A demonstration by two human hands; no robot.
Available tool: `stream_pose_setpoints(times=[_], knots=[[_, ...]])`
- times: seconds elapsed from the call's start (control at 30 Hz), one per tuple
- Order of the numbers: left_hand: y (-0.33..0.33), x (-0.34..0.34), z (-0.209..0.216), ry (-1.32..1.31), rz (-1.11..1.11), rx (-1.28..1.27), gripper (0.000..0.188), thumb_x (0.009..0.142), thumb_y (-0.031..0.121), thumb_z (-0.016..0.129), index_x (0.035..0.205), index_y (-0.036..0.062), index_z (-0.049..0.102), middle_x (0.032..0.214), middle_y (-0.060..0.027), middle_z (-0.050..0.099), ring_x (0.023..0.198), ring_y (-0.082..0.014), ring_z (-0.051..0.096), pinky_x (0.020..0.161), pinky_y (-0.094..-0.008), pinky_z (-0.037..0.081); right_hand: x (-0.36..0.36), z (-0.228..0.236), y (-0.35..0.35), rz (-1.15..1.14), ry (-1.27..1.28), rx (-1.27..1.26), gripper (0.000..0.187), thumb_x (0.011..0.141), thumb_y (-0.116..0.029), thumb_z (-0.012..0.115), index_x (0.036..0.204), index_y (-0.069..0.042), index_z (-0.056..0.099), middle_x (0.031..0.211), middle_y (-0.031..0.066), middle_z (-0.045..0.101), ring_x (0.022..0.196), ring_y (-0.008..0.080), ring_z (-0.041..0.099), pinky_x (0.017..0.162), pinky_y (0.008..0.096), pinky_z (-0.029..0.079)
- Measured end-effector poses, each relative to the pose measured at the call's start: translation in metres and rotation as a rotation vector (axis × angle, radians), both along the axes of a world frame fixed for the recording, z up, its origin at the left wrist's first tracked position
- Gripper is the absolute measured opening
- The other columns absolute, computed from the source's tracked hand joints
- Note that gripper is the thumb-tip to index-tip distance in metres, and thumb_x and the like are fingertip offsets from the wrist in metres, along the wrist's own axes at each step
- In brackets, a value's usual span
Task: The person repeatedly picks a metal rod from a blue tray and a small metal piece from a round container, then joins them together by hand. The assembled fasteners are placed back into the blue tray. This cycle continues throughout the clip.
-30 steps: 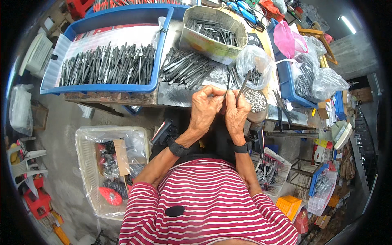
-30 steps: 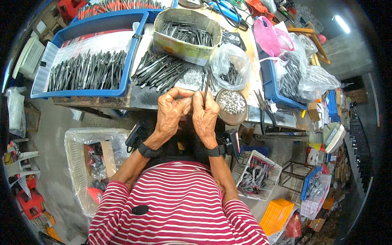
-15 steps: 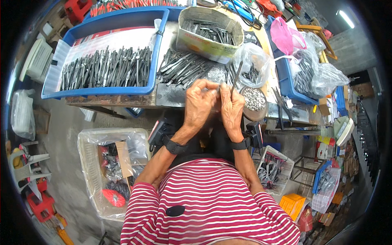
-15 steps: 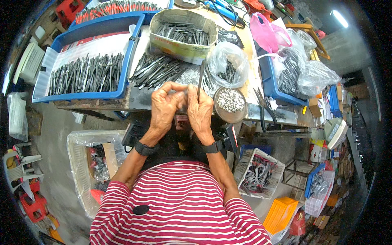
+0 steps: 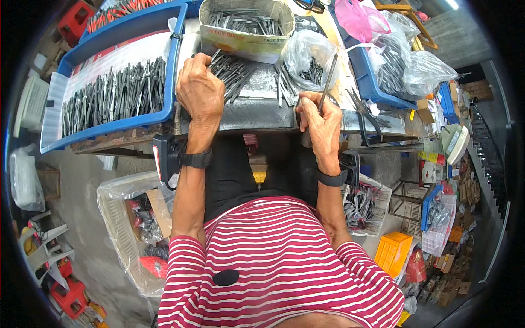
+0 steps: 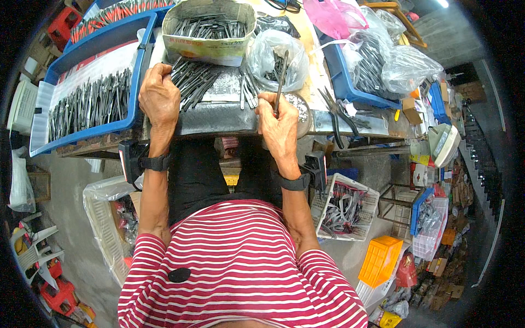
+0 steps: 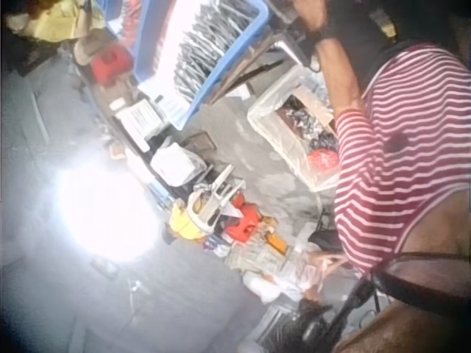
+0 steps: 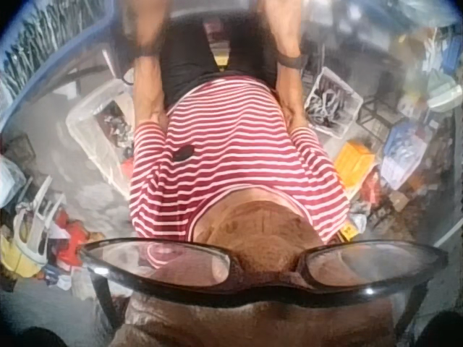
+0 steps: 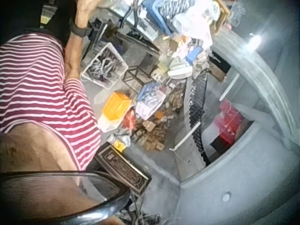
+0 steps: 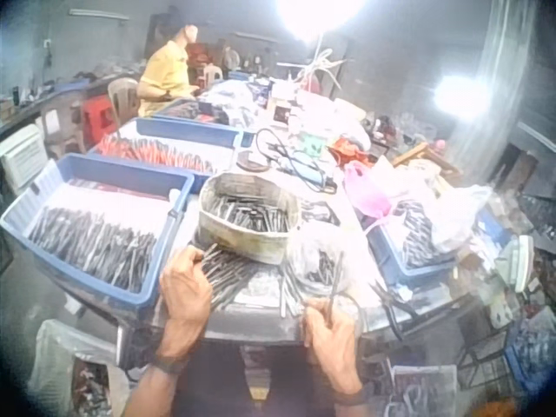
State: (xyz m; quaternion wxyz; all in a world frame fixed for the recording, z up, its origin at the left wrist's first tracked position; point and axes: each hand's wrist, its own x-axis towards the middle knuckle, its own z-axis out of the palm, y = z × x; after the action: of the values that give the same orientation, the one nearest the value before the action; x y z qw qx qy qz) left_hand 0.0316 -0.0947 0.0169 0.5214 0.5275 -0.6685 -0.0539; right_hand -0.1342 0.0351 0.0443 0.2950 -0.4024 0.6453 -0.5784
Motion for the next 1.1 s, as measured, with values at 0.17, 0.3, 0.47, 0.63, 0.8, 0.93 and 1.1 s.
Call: stream_pose_setpoints(times=[0.17, 0.3, 0.47, 0.63, 0.8, 0.93, 1.1], knots=[[-0.006, -0.001, -0.01, -0.258, 0.096, 0.0, 0.014, 0.068, -0.003, 0.056, 0.078, 0.0054, 0.059, 0.077, -0.0096, 0.056, 0.077, -0.0277, 0.055, 0.068, -0.0378, 0.043, -0.003, -0.003, 0.004, 0.009, 0.052, 0.025, 0.016, 0.087, -0.009, 0.054, 0.093, 0.004, 0.06, 0.068, 0.0048, 0.057, 0.047, 0.0055, 0.046, 0.041, 0.0194, 0.036], [0.0, -0.008, -0.009, -0.301, 0.054, -0.071, 0.018, 0.065, -0.003, 0.059, 0.081, 0.0062, 0.06, 0.083, -0.0083, 0.055, 0.082, -0.0268, 0.052, 0.072, -0.0375, 0.041, -0.008, -0.007, 0.005, -0.003, 0.022, 0.019, 0.016, 0.087, -0.01, 0.055, 0.092, 0.004, 0.06, 0.068, 0.0046, 0.058, 0.045, 0.0054, 0.045, 0.04, 0.0196, 0.036], [0.015, -0.038, -0.006, -0.17, -0.285, 0.015, 0.021, 0.064, -0.004, 0.058, 0.081, 0.0075, 0.062, 0.081, -0.0089, 0.057, 0.082, -0.0265, 0.053, 0.071, -0.0372, 0.041, -0.022, -0.005, 0.01, -0.075, 0.179, 0.072, 0.018, 0.086, -0.012, 0.055, 0.092, 0.005, 0.06, 0.066, 0.0045, 0.058, 0.044, 0.0051, 0.045, 0.04, 0.0194, 0.035], [0.025, -0.073, -0.014, -0.251, -0.455, 0.184, 0.01, 0.076, 0.008, 0.059, 0.084, 0.0033, 0.058, 0.081, -0.0137, 0.061, 0.078, -0.0329, 0.056, 0.07, -0.0412, 0.044, -0.04, 0.0, 0.029, -0.119, 0.146, 0.068, 0.017, 0.086, -0.009, 0.053, 0.095, 0.005, 0.059, 0.062, 0.0032, 0.055, 0.042, 0.0045, 0.043, 0.039, 0.0191, 0.032], [0.028, -0.088, -0.019, -0.253, -0.455, 0.263, 0.018, 0.076, 0.014, 0.061, 0.09, 0.0031, 0.057, 0.083, -0.0165, 0.062, 0.081, -0.0344, 0.059, 0.071, -0.0423, 0.046, -0.049, -0.01, 0.043, -0.192, 0.473, 0.143, 0.016, 0.086, -0.007, 0.052, 0.097, 0.004, 0.057, 0.057, 0.0018, 0.052, 0.044, 0.0047, 0.043, 0.04, 0.0206, 0.033], [0.028, -0.091, -0.016, -0.149, -0.458, 0.371, 0.023, 0.074, 0.013, 0.058, 0.095, 0.0044, 0.056, 0.08, -0.0192, 0.063, 0.079, -0.0378, 0.06, 0.07, -0.0446, 0.045, -0.048, -0.018, 0.052, -0.164, 0.504, 0.157, 0.015, 0.085, -0.006, 0.052, 0.093, 0.002, 0.063, 0.067, 0.0039, 0.059, 0.058, 0.0085, 0.053, 0.053, 0.0229, 0.042], [0.023, -0.095, -0.013, -0.095, -0.405, 0.484, 0.027, 0.07, 0.01, 0.052, 0.096, 0.0029, 0.054, 0.077, -0.0232, 0.062, 0.075, -0.0415, 0.059, 0.069, -0.0487, 0.045, -0.047, -0.02, 0.057, -0.119, 0.706, 0.11, 0.016, 0.08, -0.01, 0.058, 0.092, -0.001, 0.062, 0.086, 0.015, 0.058, 0.074, 0.0304, 0.059, 0.066, 0.0364, 0.046]])
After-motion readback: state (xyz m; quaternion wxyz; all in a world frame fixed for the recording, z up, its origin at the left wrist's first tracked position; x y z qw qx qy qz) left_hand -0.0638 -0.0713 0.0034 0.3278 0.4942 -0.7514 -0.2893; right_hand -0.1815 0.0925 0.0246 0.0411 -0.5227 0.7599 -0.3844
